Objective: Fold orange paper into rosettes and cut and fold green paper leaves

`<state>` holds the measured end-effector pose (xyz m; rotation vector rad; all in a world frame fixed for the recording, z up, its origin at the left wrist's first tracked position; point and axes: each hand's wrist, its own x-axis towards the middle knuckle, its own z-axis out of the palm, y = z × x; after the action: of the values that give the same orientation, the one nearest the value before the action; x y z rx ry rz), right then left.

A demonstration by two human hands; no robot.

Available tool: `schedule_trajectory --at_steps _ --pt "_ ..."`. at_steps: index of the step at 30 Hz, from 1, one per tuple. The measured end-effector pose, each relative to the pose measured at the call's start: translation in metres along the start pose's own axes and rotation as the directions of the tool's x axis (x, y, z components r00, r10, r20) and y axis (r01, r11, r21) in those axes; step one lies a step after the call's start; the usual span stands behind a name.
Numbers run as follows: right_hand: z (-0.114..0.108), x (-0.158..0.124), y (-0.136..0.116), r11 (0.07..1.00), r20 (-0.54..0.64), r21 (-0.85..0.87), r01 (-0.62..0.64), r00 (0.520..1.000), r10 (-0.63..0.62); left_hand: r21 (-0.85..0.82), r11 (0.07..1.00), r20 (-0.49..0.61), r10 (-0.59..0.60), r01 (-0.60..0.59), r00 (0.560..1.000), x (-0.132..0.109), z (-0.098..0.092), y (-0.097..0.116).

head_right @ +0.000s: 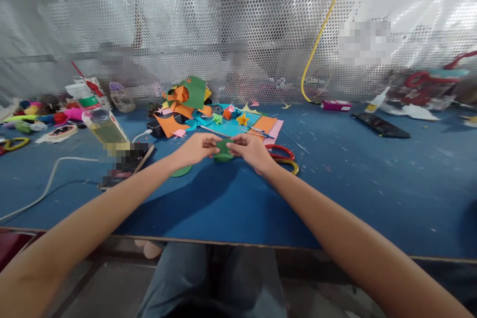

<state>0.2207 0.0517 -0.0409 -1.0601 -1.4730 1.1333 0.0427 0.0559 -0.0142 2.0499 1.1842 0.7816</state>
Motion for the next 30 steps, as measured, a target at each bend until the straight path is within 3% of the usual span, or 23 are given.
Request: schedule_trajectory --at_steps 5,13,30 --pt "-0.007 0.010 0.014 0.962 0.031 -0.264 0.071 0.997 -0.065 0.137 0.990 -0.073 0.045 -0.035 0.996 -0.001 0.008 -0.014" --pt "-0.005 0.004 0.012 0.774 0.103 -0.610 0.172 0.985 -0.138 0.341 0.920 0.052 0.186 -0.193 0.981 -0.001 0.017 -0.023" --pt "-0.003 -0.005 0.004 0.497 0.226 -0.816 0.296 0.954 -0.197 0.449 0.852 0.166 0.215 -0.268 0.962 -0.007 0.014 -0.019"
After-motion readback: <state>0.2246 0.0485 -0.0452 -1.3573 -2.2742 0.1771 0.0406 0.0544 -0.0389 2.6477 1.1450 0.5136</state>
